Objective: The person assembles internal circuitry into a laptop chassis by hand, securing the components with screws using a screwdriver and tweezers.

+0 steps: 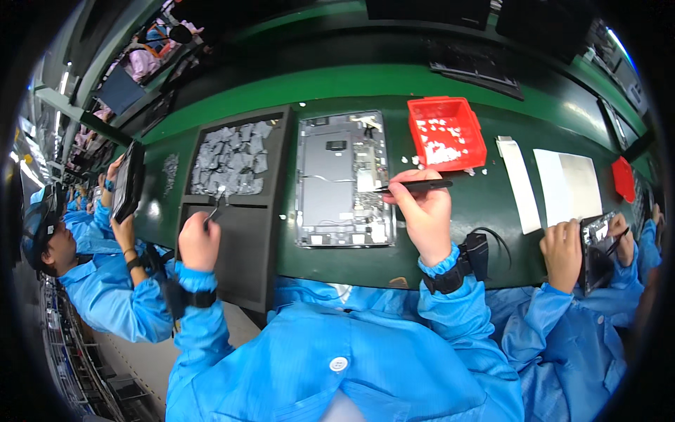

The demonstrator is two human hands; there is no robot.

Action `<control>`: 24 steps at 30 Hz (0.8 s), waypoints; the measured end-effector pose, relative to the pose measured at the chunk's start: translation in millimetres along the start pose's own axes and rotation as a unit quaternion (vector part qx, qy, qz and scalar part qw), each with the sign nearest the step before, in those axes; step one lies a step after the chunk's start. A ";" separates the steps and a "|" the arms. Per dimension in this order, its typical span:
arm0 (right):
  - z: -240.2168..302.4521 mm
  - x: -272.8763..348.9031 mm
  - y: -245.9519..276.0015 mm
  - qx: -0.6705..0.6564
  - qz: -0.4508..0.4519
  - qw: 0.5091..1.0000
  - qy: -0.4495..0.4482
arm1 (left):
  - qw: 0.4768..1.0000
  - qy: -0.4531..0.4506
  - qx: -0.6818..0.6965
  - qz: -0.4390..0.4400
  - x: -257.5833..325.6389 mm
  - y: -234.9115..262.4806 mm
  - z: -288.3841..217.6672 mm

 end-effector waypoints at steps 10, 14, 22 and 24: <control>-14.0 -18.1 4.8 0.047 -0.031 0.998 0.038 | 0.805 0.018 0.497 0.324 -37.5 5.8 -134.4; -18.2 -31.8 -0.8 0.106 -0.059 0.992 0.040 | 0.738 0.048 0.600 0.304 -108.0 -50.1 -152.3; -51.6 -39.2 3.0 0.136 -0.136 0.981 0.031 | 0.754 0.067 0.554 0.347 -146.6 -148.6 -169.6; -54.3 -39.6 2.1 0.104 -0.153 0.983 0.023 | 0.759 0.055 0.539 0.360 -142.4 -158.0 -172.8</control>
Point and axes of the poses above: each hand's wrist, its own x-axis away from the middle knuckle, its own y-axis out of the back of the hand, z = x × y, the point moved 3 cm from there along -x, towards the middle knuckle, and after that the axes turned 3 degrees about -y, right-handed, at the moved point
